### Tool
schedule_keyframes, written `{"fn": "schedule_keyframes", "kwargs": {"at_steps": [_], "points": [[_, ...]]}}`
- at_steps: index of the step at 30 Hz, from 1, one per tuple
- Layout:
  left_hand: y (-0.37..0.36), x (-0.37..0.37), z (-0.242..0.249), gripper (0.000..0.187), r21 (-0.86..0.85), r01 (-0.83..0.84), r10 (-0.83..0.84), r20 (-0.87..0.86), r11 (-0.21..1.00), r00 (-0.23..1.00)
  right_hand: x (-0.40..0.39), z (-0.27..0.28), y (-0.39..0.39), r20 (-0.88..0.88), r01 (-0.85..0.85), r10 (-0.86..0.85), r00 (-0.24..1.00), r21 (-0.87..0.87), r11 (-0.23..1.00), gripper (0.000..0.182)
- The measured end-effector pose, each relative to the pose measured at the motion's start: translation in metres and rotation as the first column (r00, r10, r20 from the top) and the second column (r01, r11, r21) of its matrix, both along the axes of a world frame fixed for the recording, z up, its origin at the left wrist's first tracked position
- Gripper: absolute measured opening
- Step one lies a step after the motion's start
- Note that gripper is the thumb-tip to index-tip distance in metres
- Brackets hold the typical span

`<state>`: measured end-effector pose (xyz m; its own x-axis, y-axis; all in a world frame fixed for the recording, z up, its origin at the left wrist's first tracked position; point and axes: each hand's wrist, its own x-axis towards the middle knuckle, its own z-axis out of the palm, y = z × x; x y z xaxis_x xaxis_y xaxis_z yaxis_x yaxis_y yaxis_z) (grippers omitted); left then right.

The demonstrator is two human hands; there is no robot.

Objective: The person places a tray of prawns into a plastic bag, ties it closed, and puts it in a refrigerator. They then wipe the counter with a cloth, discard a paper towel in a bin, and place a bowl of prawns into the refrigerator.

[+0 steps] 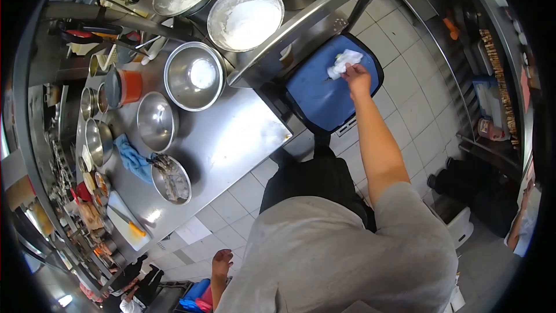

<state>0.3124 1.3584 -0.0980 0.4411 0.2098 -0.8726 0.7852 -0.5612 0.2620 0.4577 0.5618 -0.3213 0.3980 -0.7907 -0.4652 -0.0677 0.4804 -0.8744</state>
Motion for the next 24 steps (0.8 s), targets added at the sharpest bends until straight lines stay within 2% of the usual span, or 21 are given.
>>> {"fn": "schedule_keyframes", "kwargs": {"at_steps": [1, 3, 4, 5, 6, 7, 8, 9, 11, 12, 14, 15, 17, 18, 20, 24], "points": [[-0.002, -0.001, 0.001, 0.025, -0.007, 0.021, -0.021, 0.010, 1.000, 1.000, 0.001, 0.004, 0.002, -0.006, -0.006, 0.006, 1.000, 0.001, 1.000, 0.012], [-0.005, 0.003, 0.001, 0.025, 0.016, 0.028, -0.028, -0.024, 0.999, 0.999, -0.004, 0.012, 0.003, 0.165, 0.113, -0.112, 0.980, 0.003, 0.994, 0.014], [-0.006, 0.007, 0.000, 0.024, 0.034, 0.042, -0.040, -0.046, 0.999, 0.998, -0.006, 0.008, 0.006, 0.113, 0.070, -0.055, 0.992, -0.141, 0.987, 0.012], [-0.007, 0.012, -0.002, 0.024, 0.030, 0.048, -0.046, -0.049, 0.998, 0.998, -0.012, 0.010, 0.007, 0.110, 0.076, -0.060, 0.992, -0.146, 0.986, 0.012], [-0.007, 0.018, -0.003, 0.025, 0.021, 0.043, -0.042, -0.045, 0.999, 0.998, -0.016, 0.018, 0.013, -0.229, -0.124, 0.037, 0.973, -0.378, 0.918, 0.012], [-0.007, 0.021, -0.003, 0.025, 0.014, 0.036, -0.035, -0.040, 0.999, 0.999, -0.018, 0.024, 0.017, -0.554, -0.376, 0.044, 0.831, -0.502, 0.779, 0.012], [-0.007, 0.024, -0.003, 0.025, 0.015, 0.036, -0.035, -0.041, 0.999, 0.999, -0.018, 0.001, 0.012, -0.482, -0.328, 0.053, 0.875, -0.509, 0.795, 0.016], [-0.014, 0.032, 0.002, 0.026, 0.029, 0.021, -0.019, -0.042, 0.999, 0.999, -0.019, 0.005, 0.012, -0.483, -0.330, 0.054, 0.874, -0.508, 0.796, 0.016], [-0.026, 0.042, 0.009, 0.026, 0.045, 0.007, -0.005, -0.046, 0.999, 0.999, -0.020, 0.019, 0.010, -0.676, -0.580, 0.053, 0.735, -0.585, 0.567, 0.016], [-0.029, 0.046, 0.012, 0.027, 0.048, 0.005, -0.003, -0.041, 0.999, 0.999, -0.019, 0.019, 0.009, -0.677, -0.579, 0.052, 0.734, -0.584, 0.569, 0.016], [-0.031, 0.051, 0.012, 0.028, 0.049, 0.008, -0.007, -0.036, 0.999, 0.999, -0.017, 0.019, 0.006, -0.744, -0.700, 0.039, 0.667, -0.609, 0.373, 0.014], [-0.031, 0.052, 0.010, 0.029, 0.039, -0.006, 0.008, -0.031, 0.999, 1.000, -0.017, 0.017, 0.006, -0.743, -0.698, 0.034, 0.668, -0.611, 0.373, 0.014], [-0.029, 0.051, 0.004, 0.030, 0.025, -0.021, 0.022, -0.025, 0.999, 0.999, -0.015, 0.014, 0.010, -0.726, -0.700, -0.029, 0.687, -0.673, 0.238, 0.010], [-0.028, 0.050, 0.001, 0.030, -0.002, -0.029, 0.029, -0.037, 1.000, 0.999, -0.014, 0.016, 0.010, -0.725, -0.700, -0.031, 0.688, -0.674, 0.237, 0.010], [-0.024, 0.047, -0.004, 0.031, -0.031, -0.038, 0.037, -0.047, 0.999, 0.998, -0.011, 0.020, 0.011, -0.826, -0.807, 0.042, 0.561, -0.536, 0.247, 0.015], [-0.030, 0.039, -0.009, 0.032, -0.029, -0.026, 0.024, -0.080, 0.999, 0.996, 0.003, 0.018, 0.037, -0.865, -0.855, 0.066, 0.497, -0.476, 0.206, 0.016]]}}
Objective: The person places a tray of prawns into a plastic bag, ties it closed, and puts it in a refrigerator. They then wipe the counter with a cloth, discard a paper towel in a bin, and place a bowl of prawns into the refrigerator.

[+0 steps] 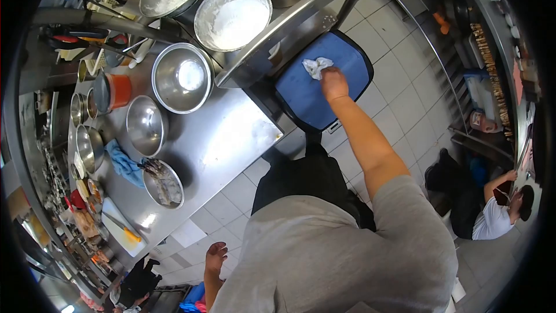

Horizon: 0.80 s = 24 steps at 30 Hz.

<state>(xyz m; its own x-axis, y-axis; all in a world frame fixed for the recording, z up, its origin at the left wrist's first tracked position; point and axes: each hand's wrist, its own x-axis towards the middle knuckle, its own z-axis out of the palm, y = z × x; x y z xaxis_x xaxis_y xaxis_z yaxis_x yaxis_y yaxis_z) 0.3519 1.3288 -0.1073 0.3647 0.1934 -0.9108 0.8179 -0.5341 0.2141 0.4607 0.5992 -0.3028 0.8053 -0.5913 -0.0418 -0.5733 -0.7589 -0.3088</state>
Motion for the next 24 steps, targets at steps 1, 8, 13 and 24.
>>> {"fn": "schedule_keyframes", "kwargs": {"at_steps": [1, 8, 13, 24], "points": [[0.001, -0.001, 0.000, 0.032, -0.005, 0.013, -0.013, -0.007, 1.000, 1.000, 0.004, -0.003, 0.008, -0.001, -0.001, 0.001, 1.000, 0.000, 1.000, 0.016], [0.003, -0.001, -0.003, 0.032, -0.019, 0.022, -0.022, 0.035, 1.000, 0.999, 0.011, 0.013, 0.086, 0.035, 0.123, -0.146, 0.989, 0.375, 0.919, 0.017], [0.001, -0.007, 0.001, 0.031, -0.075, -0.062, 0.067, 0.061, 0.995, 0.996, -0.058, -0.003, 0.100, 0.190, 0.061, -0.725, 0.662, 0.950, 0.305, 0.028], [-0.002, -0.002, 0.012, 0.027, -0.040, 0.040, -0.038, 0.062, 0.998, 0.997, -0.171, -0.008, -0.035, -0.103, -0.111, 0.198, 0.975, 0.546, 0.831, 0.038]]}}
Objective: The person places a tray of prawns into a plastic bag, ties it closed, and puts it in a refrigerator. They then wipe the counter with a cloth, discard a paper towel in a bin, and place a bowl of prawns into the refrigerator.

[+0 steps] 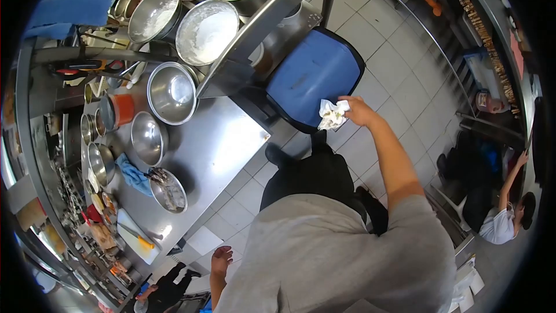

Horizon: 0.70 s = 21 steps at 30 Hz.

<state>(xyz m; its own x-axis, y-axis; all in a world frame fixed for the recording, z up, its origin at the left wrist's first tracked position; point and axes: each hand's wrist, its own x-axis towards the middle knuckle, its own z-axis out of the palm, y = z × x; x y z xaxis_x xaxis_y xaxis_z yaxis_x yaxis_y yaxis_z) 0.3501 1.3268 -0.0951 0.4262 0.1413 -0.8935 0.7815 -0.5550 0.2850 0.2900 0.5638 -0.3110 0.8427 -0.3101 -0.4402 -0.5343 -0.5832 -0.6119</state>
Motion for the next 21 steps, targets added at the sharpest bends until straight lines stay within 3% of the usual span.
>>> {"fn": "schedule_keyframes", "kwargs": {"at_steps": [1, 2, 4, 7, 9, 11, 12, 13, 15, 17, 19, 21], "points": [[0.001, 0.001, 0.001, 0.028, 0.012, -0.006, 0.006, 0.011, 1.000, 1.000, 0.007, -0.006, -0.013, -0.052, -0.181, 0.178, 0.983, -0.045, 0.983, 0.040], [0.000, 0.001, 0.002, 0.028, 0.019, -0.003, 0.002, 0.012, 1.000, 1.000, 0.017, -0.004, -0.022, -0.050, -0.177, 0.175, 0.983, -0.039, 0.983, 0.040], [-0.004, 0.001, 0.004, 0.027, -0.010, 0.003, -0.003, 0.032, 1.000, 0.999, 0.044, 0.015, -0.033, -0.256, -0.328, 0.306, 0.917, -0.051, 0.943, 0.045], [-0.007, -0.006, 0.003, 0.028, 0.039, 0.016, -0.017, 0.030, 0.999, 0.999, 0.066, 0.017, -0.037, -0.328, -0.315, 0.274, 0.904, -0.079, 0.946, 0.048], [-0.011, -0.012, 0.007, 0.029, 0.035, 0.011, -0.012, 0.015, 0.999, 1.000, 0.068, -0.019, -0.035, -0.313, -0.295, 0.238, 0.920, -0.148, 0.944, 0.047], [-0.016, -0.023, 0.007, 0.030, 0.024, 0.009, -0.009, -0.005, 1.000, 1.000, 0.063, -0.037, -0.029, -0.168, -0.094, 0.044, 0.985, -0.303, 0.948, 0.046], [-0.016, -0.030, 0.006, 0.030, -0.006, -0.029, 0.029, -0.001, 1.000, 1.000, 0.055, -0.044, -0.019, -0.021, 0.095, -0.110, 0.994, -0.368, 0.925, 0.044], [-0.018, -0.034, 0.006, 0.031, -0.037, -0.065, 0.065, 0.002, 0.997, 0.998, 0.049, -0.037, -0.008, -0.022, 0.093, -0.108, 0.994, -0.369, 0.925, 0.044], [-0.032, -0.039, 0.012, 0.031, 0.010, -0.030, 0.030, 0.001, 0.999, 1.000, 0.033, -0.018, 0.016, 0.146, 0.511, -0.514, 0.845, -0.500, 0.699, 0.040], [-0.043, -0.045, 0.007, 0.031, 0.043, 0.000, 0.000, -0.006, 0.999, 1.000, -0.010, -0.040, 0.028, 0.303, 0.630, -0.558, 0.773, -0.475, 0.614, 0.037], [-0.042, -0.057, -0.002, 0.031, -0.005, -0.032, 0.032, 0.015, 0.999, 0.999, -0.055, -0.042, 0.043, 0.349, 0.693, -0.605, 0.716, -0.462, 0.553, 0.034], [-0.026, -0.063, -0.018, 0.030, -0.044, -0.022, 0.020, -0.029, 0.999, 0.999, -0.103, -0.040, 0.058, 0.274, 0.649, -0.606, 0.747, -0.498, 0.575, 0.032]]}}
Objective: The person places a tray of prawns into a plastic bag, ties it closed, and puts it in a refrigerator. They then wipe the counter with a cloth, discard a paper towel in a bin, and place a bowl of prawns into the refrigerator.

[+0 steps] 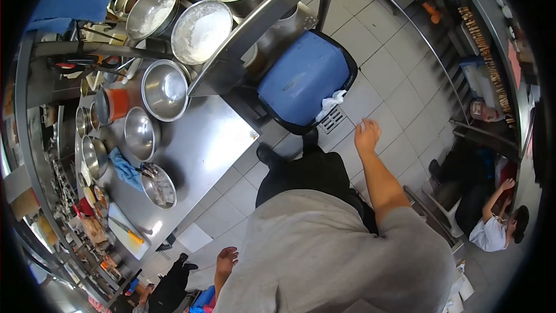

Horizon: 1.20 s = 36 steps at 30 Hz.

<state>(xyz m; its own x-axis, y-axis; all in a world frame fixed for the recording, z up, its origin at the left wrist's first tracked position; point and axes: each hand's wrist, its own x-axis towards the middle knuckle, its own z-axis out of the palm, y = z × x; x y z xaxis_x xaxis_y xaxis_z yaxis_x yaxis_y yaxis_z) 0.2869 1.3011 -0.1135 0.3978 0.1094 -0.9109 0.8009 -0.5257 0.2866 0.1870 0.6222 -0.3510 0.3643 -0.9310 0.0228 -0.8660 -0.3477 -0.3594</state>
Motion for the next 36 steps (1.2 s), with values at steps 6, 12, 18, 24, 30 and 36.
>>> {"fn": "schedule_keyframes", "kwargs": {"at_steps": [6, 12, 18, 24, 30, 36], "points": [[0.005, 0.012, -0.026, 0.030, -0.037, 0.006, -0.006, 0.000, 0.999, 1.000, -0.067, 0.015, 0.018, -0.262, 0.042, -0.005, 0.965, 0.137, 0.990, 0.032], [-0.021, 0.029, -0.010, 0.032, -0.026, 0.038, -0.037, 0.037, 0.999, 0.999, 0.034, 0.058, -0.030, 0.064, -0.328, 0.324, 0.944, 0.055, 0.943, 0.028], [-0.018, 0.018, 0.002, 0.032, -0.011, 0.065, -0.064, 0.028, 0.998, 0.998, 0.145, 0.030, -0.111, -0.153, -0.256, 0.325, 0.933, 0.353, 0.900, 0.048], [-0.028, -0.003, 0.012, 0.031, -0.011, -0.004, 0.004, 0.081, 1.000, 0.997, 0.166, 0.027, -0.148, -0.168, -0.215, 0.335, 0.927, 0.495, 0.842, 0.061], [-0.022, -0.027, -0.008, 0.033, -0.057, -0.052, 0.054, 0.021, 0.997, 0.998, 0.091, 0.017, -0.132, 0.042, -0.273, 0.271, 0.962, 0.240, 0.932, 0.059], [-0.041, -0.031, -0.012, 0.034, -0.026, -0.056, 0.057, 0.056, 0.998, 0.997, 0.013, 0.030, -0.080, 0.019, -0.117, 0.116, 0.993, 0.104, 0.988, 0.052]]}}
